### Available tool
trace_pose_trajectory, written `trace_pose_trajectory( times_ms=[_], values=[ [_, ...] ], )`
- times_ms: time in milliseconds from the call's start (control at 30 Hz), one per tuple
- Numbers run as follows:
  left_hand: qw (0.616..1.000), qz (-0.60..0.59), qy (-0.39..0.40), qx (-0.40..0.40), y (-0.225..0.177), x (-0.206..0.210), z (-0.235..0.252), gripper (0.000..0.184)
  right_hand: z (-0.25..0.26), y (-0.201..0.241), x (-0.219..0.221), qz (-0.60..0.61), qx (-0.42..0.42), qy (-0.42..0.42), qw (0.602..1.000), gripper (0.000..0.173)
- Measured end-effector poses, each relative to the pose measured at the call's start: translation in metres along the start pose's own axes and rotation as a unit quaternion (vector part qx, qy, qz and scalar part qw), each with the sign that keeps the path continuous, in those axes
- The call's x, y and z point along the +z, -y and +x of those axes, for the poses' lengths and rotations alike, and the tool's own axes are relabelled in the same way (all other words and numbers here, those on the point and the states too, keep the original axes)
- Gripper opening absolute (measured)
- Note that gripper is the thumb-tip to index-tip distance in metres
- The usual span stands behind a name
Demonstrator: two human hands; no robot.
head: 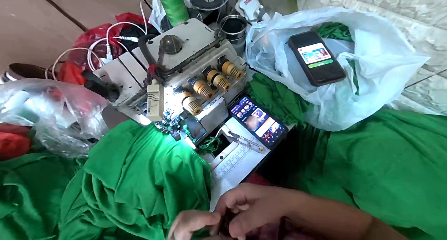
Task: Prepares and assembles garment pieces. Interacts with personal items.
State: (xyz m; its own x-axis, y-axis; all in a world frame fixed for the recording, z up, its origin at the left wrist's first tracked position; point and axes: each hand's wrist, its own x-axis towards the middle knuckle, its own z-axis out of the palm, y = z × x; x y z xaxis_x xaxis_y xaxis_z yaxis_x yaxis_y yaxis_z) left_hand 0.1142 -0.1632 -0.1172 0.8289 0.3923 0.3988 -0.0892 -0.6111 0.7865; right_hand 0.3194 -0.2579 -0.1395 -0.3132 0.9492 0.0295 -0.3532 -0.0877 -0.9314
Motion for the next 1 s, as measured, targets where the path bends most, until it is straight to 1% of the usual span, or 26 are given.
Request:
trace_pose_trajectory(
  times_ms=[67, 133, 167, 233, 267, 300, 333, 433, 467, 567, 633, 667, 700, 733, 833, 933, 967, 1000],
  values=[
    [1.0, 0.009, -0.003, -0.004, 0.002, -0.003, 0.001, 0.007, 0.001, -0.001, -0.004, 0.015, -0.026, -0.003, 1.0, 0.015],
    [1.0, -0.009, -0.006, -0.029, 0.003, -0.003, 0.0, 0.008, -0.001, 0.0, -0.008, 0.001, -0.045, -0.026, 0.999, 0.007],
    [0.998, -0.03, -0.01, -0.05, 0.004, -0.002, -0.001, 0.012, -0.002, 0.0, -0.009, -0.013, -0.056, -0.043, 0.997, 0.006],
    [0.987, -0.126, -0.033, -0.098, 0.006, 0.002, -0.004, 0.025, -0.003, -0.002, -0.008, -0.043, -0.082, -0.076, 0.993, 0.007],
    [0.975, -0.185, -0.042, -0.116, 0.006, 0.004, -0.006, 0.03, -0.003, -0.004, -0.007, -0.058, -0.095, -0.09, 0.99, 0.008],
    [0.966, -0.219, -0.048, -0.129, 0.006, 0.006, -0.006, 0.033, -0.002, -0.007, -0.005, -0.07, -0.107, -0.102, 0.987, 0.01],
    [0.963, -0.223, -0.056, -0.139, 0.006, 0.009, -0.008, 0.034, -0.001, -0.009, -0.004, -0.078, -0.118, -0.108, 0.984, 0.011],
    [0.963, -0.191, -0.1, -0.162, 0.004, 0.016, -0.01, 0.018, 0.001, -0.013, -0.003, -0.089, -0.131, -0.109, 0.981, 0.012],
    [0.962, -0.186, -0.112, -0.166, 0.004, 0.016, -0.01, 0.016, 0.001, -0.012, -0.003, -0.095, -0.132, -0.107, 0.981, 0.015],
    [0.958, -0.195, -0.124, -0.17, 0.003, 0.014, -0.008, 0.016, 0.001, -0.012, -0.008, -0.114, -0.143, -0.095, 0.979, 0.022],
    [0.96, -0.194, -0.121, -0.159, 0.003, 0.014, -0.009, 0.015, -0.002, -0.011, -0.015, -0.169, -0.165, -0.098, 0.967, 0.025],
    [0.964, -0.189, -0.118, -0.148, 0.004, 0.013, -0.009, 0.015, -0.006, -0.009, -0.02, -0.217, -0.172, -0.117, 0.954, 0.025],
    [0.967, -0.181, -0.115, -0.138, 0.005, 0.012, -0.01, 0.014, -0.011, -0.006, -0.027, -0.281, -0.172, -0.153, 0.932, 0.025],
    [0.97, -0.174, -0.112, -0.129, 0.006, 0.011, -0.011, 0.014, -0.016, -0.002, -0.036, -0.35, -0.163, -0.2, 0.901, 0.024],
    [0.975, -0.16, -0.107, -0.111, 0.011, 0.006, -0.016, 0.013, -0.037, 0.008, -0.074, -0.511, -0.11, -0.337, 0.783, 0.027],
    [0.978, -0.142, -0.103, -0.115, 0.013, 0.005, -0.024, 0.012, -0.055, 0.013, -0.108, -0.624, -0.058, -0.421, 0.656, 0.034],
    [0.978, -0.137, -0.101, -0.12, 0.013, 0.005, -0.026, 0.012, -0.058, 0.013, -0.115, -0.646, -0.046, -0.433, 0.627, 0.035],
    [0.979, -0.131, -0.097, -0.125, 0.013, 0.005, -0.028, 0.012, -0.06, 0.014, -0.119, -0.657, -0.035, -0.438, 0.612, 0.035]
  ],
)
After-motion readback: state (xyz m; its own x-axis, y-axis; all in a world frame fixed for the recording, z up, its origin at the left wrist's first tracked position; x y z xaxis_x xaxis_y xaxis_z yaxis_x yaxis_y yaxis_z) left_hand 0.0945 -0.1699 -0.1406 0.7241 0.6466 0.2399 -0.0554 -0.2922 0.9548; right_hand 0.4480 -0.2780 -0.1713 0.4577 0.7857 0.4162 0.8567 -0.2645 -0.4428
